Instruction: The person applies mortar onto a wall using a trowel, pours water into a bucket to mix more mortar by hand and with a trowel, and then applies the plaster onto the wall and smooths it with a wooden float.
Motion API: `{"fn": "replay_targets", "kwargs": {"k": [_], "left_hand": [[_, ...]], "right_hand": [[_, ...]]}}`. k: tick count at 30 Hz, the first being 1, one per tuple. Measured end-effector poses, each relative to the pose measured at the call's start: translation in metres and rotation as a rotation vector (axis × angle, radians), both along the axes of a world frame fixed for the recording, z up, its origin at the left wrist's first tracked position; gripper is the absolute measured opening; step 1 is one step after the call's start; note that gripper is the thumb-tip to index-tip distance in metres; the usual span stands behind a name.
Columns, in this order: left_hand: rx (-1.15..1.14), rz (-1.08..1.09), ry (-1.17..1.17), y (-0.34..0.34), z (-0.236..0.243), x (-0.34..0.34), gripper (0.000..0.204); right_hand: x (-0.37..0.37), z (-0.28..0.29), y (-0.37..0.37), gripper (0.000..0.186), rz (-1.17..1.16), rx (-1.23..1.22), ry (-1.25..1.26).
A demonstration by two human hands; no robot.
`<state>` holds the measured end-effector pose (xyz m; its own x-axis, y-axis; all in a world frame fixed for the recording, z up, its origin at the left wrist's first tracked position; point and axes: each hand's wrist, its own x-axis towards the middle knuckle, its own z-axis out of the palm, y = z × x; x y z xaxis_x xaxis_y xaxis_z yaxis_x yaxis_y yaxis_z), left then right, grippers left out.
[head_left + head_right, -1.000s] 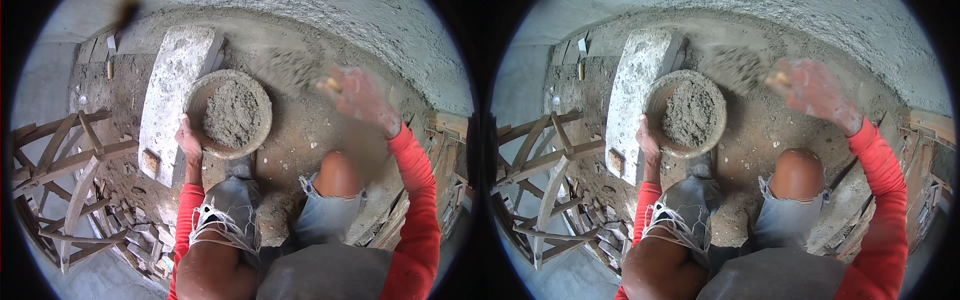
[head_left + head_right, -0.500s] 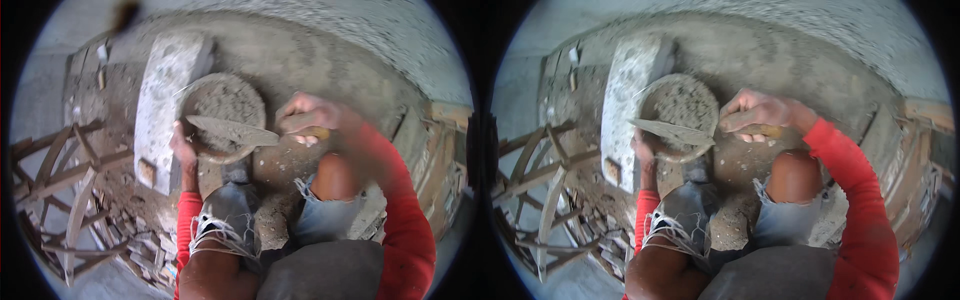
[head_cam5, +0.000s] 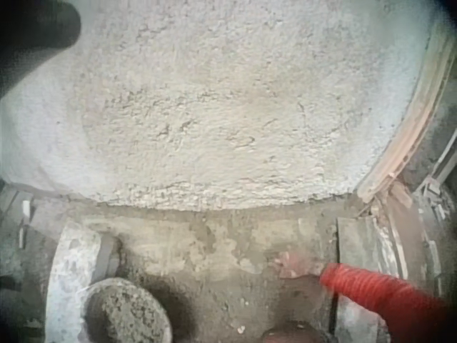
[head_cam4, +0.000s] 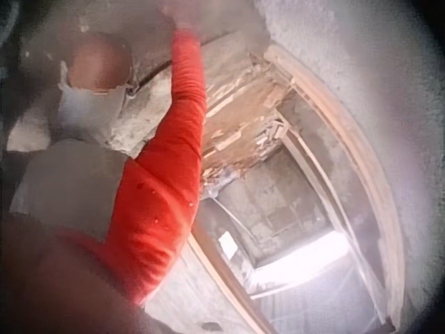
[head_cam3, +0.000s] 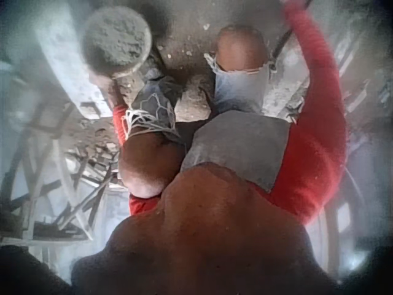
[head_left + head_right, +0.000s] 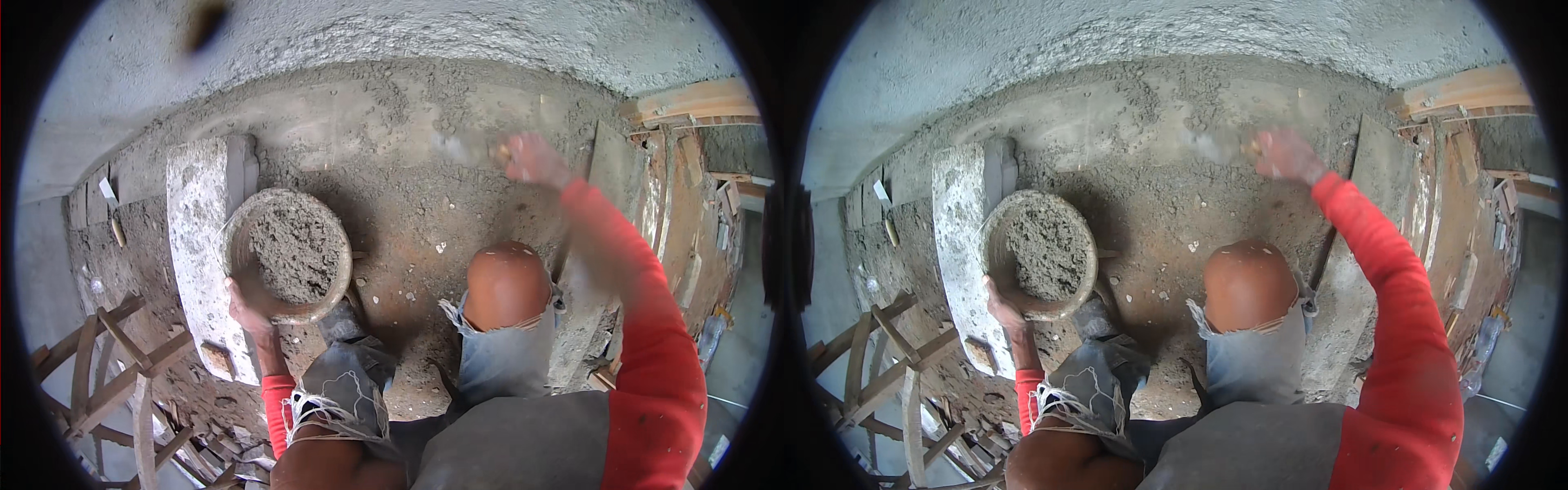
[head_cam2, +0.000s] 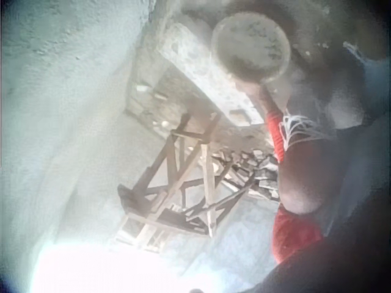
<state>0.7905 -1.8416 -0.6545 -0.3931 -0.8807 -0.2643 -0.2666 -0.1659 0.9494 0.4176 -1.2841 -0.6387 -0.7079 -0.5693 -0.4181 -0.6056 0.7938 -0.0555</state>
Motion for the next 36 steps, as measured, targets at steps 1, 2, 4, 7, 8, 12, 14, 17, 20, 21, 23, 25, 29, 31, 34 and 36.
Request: {"fn": "replay_targets", "kwargs": {"k": [1, 2, 4, 7, 8, 12, 14, 17, 20, 21, 23, 25, 29, 31, 34, 36], "left_hand": [[-0.031, 0.014, -0.008, -0.004, -0.006, 0.001, 0.051], [-0.062, 0.042, -0.019, -0.008, -0.010, 0.002, 0.053], [-0.126, 0.012, -0.007, -0.014, -0.016, 0.004, 0.057], [-0.087, 0.006, -0.041, -0.014, -0.017, 0.008, 0.057], [-0.082, -0.004, -0.031, -0.013, -0.016, 0.009, 0.056], [0.051, 0.002, 0.023, -0.009, -0.010, 0.008, 0.055], [-0.037, -0.016, 0.039, -0.008, -0.010, 0.004, 0.055], [-0.149, 0.017, 0.048, -0.008, -0.014, 0.001, 0.056], [-0.095, -0.025, 0.033, -0.010, -0.015, 0.004, 0.053], [-0.157, -0.047, 0.041, -0.009, -0.015, 0.004, 0.051], [-0.048, -0.101, 0.051, -0.008, -0.010, 0.006, 0.045], [-0.230, -0.084, -0.110, -0.004, -0.004, 0.004, 0.041], [-0.129, 0.038, 0.011, 0.007, 0.001, -0.009, 0.037], [-0.194, 0.055, 0.066, 0.010, 0.001, -0.014, 0.037], [-0.185, 0.050, 0.085, 0.009, 0.001, -0.015, 0.043], [-0.152, 0.029, 0.065, 0.007, 0.003, -0.012, 0.047]], "right_hand": [[-0.025, -0.006, -0.009, 0.042, 0.012, -0.001, 0.107], [-0.048, -0.009, -0.016, 0.041, -0.080, -0.010, 0.077], [-0.089, -0.013, -0.030, 0.042, -0.147, -0.099, 0.113], [-0.124, -0.011, -0.040, 0.046, -0.077, -0.094, 0.120], [-0.128, -0.009, -0.040, 0.047, -0.066, -0.062, 0.126], [-0.117, -0.007, -0.038, 0.049, 0.003, 0.004, 0.239], [-0.107, -0.006, -0.038, 0.052, 0.018, -0.025, 0.281], [-0.093, 0.005, -0.042, 0.057, 0.031, -0.058, 0.374], [-0.073, 0.032, -0.058, 0.060, 0.048, -0.060, 0.399], [-0.063, 0.044, -0.064, 0.061, 0.093, -0.076, 0.426], [-0.037, 0.069, -0.083, 0.061, 0.176, -0.070, 0.448], [-0.009, 0.088, -0.104, 0.057, 0.221, -0.101, 0.444], [0.041, 0.097, -0.151, 0.045, 0.384, -0.469, 0.250], [0.065, 0.094, -0.187, 0.042, 0.595, -0.795, 0.146], [0.098, 0.095, -0.248, 0.043, 0.138, -0.553, -0.997], [0.115, 0.095, -0.282, 0.042, -0.068, -0.363, -1.356]]}}
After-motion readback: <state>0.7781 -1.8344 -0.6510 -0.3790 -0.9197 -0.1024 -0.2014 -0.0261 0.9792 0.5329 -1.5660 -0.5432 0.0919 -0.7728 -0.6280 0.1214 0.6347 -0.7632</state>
